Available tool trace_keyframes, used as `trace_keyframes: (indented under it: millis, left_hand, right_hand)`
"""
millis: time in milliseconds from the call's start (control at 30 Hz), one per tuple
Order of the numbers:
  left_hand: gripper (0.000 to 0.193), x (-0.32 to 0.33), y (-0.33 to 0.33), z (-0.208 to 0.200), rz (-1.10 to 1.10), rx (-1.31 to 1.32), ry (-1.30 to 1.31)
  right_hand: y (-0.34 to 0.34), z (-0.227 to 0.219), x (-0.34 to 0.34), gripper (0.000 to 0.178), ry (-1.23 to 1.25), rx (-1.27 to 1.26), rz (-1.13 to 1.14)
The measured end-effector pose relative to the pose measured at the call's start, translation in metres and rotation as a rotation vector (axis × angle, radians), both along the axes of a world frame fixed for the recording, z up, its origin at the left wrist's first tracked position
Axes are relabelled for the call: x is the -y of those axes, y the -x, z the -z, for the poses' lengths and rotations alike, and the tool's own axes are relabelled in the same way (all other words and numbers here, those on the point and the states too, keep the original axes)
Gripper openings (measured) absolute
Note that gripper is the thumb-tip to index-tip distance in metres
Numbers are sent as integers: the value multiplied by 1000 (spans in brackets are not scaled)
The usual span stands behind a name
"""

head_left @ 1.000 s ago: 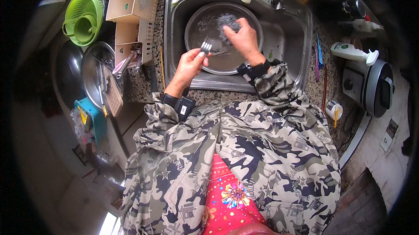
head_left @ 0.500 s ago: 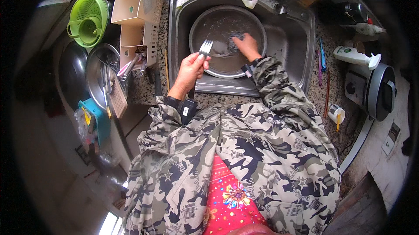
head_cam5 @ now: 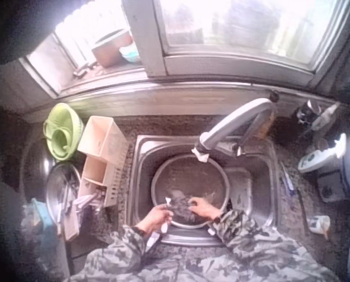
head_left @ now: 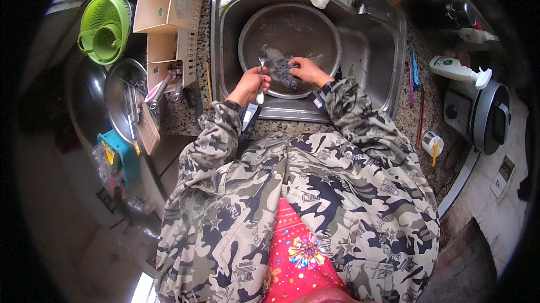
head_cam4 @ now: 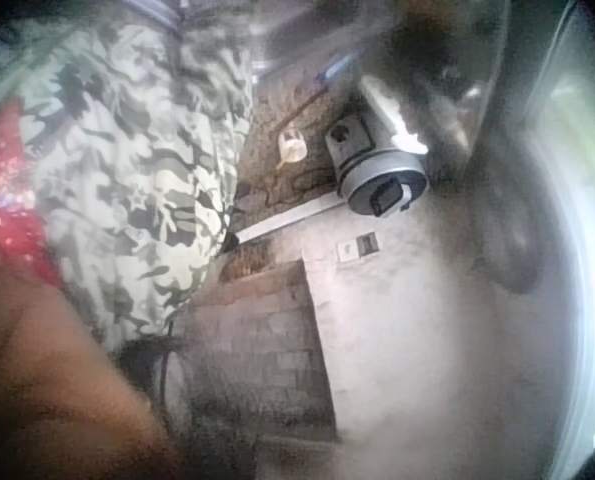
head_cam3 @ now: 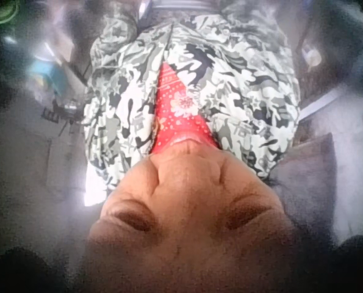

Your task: The person scrubs a knife, spoon, fork, and another spoon with a steel wool pad in a kitchen sink, then rinses each item under running water and places them into a dish rack.

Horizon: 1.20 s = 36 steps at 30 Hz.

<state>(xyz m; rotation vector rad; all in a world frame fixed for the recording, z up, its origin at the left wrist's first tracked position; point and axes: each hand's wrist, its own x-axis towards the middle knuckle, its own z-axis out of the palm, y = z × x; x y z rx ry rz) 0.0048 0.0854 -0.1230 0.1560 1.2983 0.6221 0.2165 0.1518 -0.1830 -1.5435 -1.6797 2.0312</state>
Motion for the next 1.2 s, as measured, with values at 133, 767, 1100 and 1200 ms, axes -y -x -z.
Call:
trace_keyframes:
  millis: [133, 767, 1100, 1200]
  left_hand:
    - [18, -9, -9, 6, -2, 150, 122]
    - [40, -1, 17, -99, -156, 335, -341]
    - [28, 6, 11, -123, -175, 160, -373]
    - [21, 0, 10, -113, -157, -10, -385]
  right_hand:
    - [25, -58, 28, 26, -669, -147, -27]
    - [-32, 11, -19, 27, -623, 405, 79]
    - [-32, 15, -25, 29, -566, 474, 13]
    - [-28, -12, -29, 29, -474, 343, 192]
